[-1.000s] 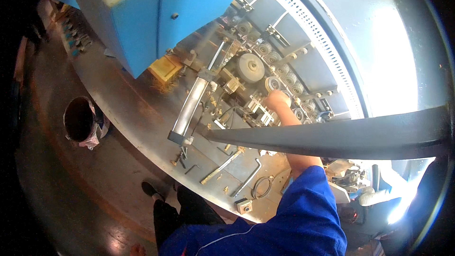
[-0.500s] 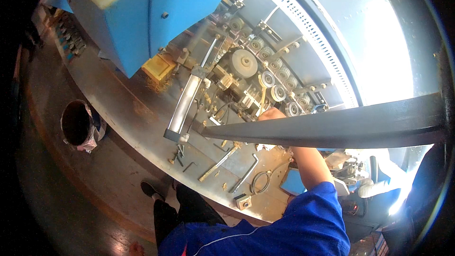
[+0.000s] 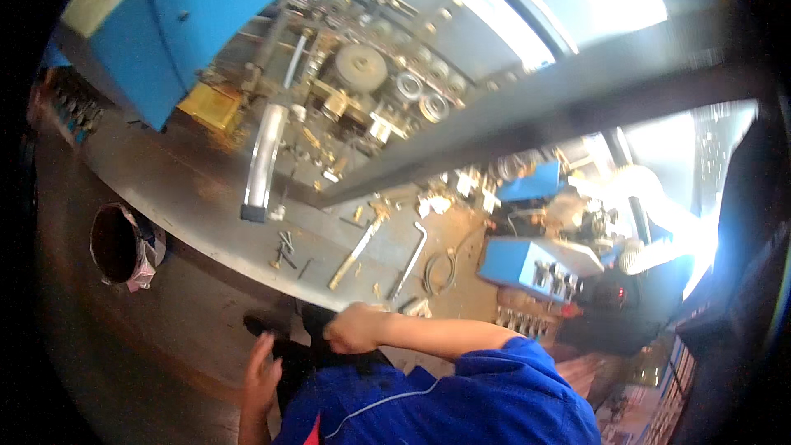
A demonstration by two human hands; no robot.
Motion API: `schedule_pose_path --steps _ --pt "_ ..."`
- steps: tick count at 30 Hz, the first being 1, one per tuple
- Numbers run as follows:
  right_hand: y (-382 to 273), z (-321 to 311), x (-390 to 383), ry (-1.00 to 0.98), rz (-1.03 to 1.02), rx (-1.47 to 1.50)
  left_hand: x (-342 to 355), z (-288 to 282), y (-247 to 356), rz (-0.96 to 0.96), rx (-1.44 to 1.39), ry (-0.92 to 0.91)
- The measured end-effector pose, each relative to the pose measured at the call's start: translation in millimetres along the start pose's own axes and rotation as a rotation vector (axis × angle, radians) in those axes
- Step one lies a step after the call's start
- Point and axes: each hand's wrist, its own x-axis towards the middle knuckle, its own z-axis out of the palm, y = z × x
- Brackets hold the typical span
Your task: The person cleans the internal rollers of an edge banding machine with a brush and a metal scraper, then lifts wooden strips from a conveyor belt and places them on a stack.
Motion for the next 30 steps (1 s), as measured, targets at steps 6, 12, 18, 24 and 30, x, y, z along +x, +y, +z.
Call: schedule_pose_path --steps 6,12,18,24,30 --pt "-60.9 19.3 43.0 0.698 0.008 -0.034 72.9 57.3 50.5 -0.098 -0.892 -0.311" --pt "-84.4 13.4 28.9 0.799 0.158 0.019 77.2 66.8 46.5 -0.399 -0.975 -0.105" --pt "-60.8 17.3 9.8 0.994 0.068 0.285 90.5 75.4 39.8 -0.483 -1.018 -0.159" --pt "37.1 3.4 -29.4 0.844 0.289 0.802 93.7 72.3 39.9 -0.403 -0.801 0.032" --pt "289.7 -146.8 -75.4 1.554 0.189 1.658 61.6 -10.1 19.4 -0.448 -0.739 0.321"
